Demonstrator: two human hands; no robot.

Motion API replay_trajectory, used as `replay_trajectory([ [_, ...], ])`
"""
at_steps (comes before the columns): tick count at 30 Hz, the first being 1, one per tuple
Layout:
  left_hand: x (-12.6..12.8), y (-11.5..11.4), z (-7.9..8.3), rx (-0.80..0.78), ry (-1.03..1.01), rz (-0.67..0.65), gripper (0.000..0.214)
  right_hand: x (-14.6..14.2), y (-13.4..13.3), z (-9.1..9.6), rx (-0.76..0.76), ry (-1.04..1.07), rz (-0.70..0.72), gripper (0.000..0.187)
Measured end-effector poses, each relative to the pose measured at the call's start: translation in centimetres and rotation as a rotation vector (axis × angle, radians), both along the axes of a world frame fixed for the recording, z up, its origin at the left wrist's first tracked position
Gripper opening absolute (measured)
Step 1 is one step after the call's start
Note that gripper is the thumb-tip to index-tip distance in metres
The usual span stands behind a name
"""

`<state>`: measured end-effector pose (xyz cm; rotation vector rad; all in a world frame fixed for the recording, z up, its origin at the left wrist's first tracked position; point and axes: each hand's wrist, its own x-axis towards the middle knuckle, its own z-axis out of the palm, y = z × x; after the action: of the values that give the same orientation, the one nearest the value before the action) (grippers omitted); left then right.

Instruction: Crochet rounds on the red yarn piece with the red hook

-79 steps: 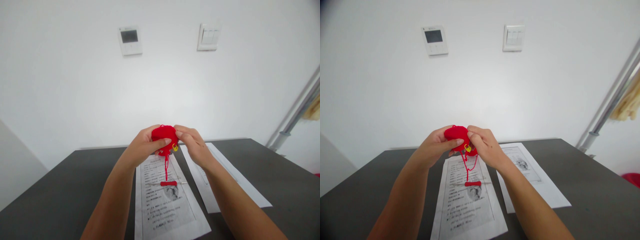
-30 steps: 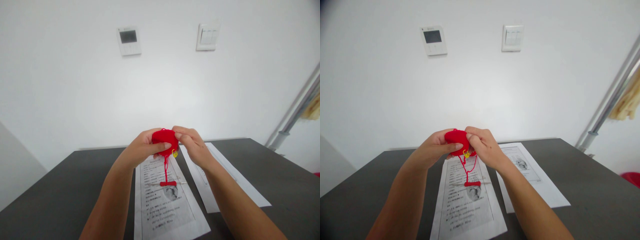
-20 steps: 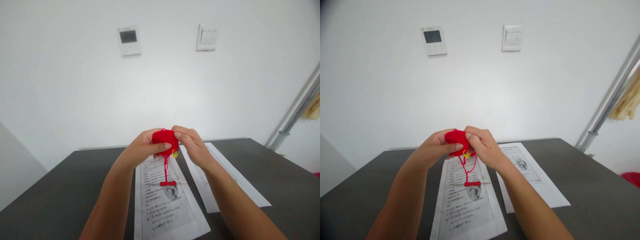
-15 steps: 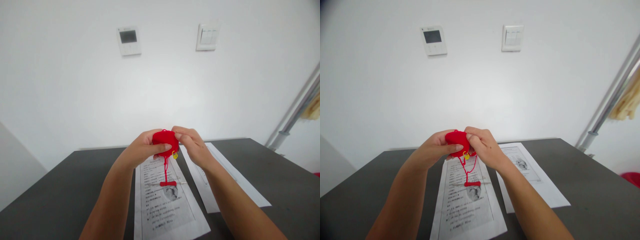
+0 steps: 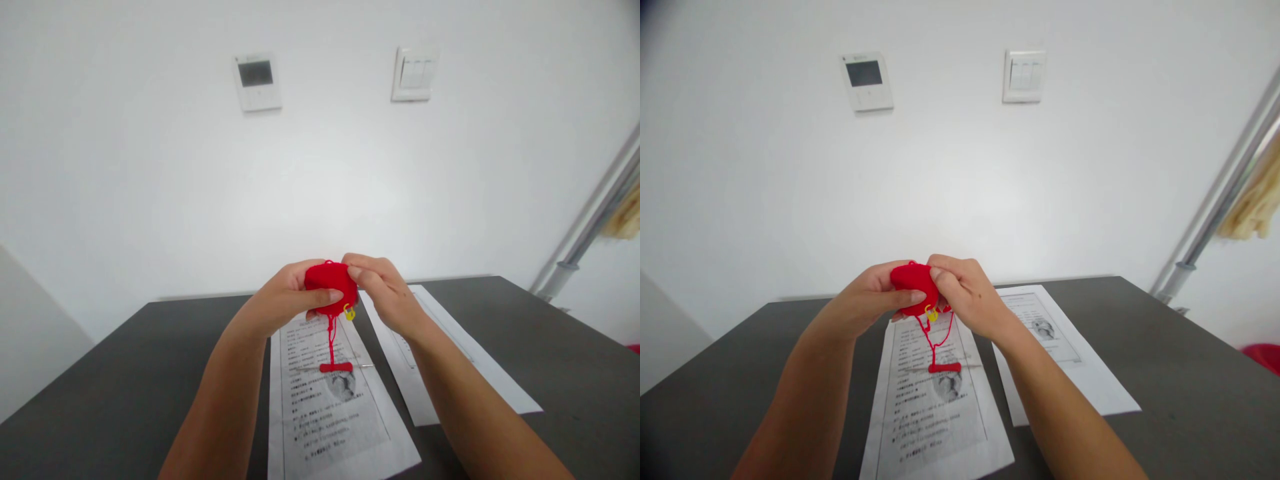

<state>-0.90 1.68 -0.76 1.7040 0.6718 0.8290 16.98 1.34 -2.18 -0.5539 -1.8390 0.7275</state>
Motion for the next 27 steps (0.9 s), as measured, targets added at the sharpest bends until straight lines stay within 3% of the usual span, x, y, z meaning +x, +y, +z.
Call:
replay_trajectory([
  [27, -0.1, 0.33, -0.31, -0.01, 0.013, -0.047, 0.019, -0.02, -0.08, 0.08, 0.021, -0.022, -0.032, 0.027],
])
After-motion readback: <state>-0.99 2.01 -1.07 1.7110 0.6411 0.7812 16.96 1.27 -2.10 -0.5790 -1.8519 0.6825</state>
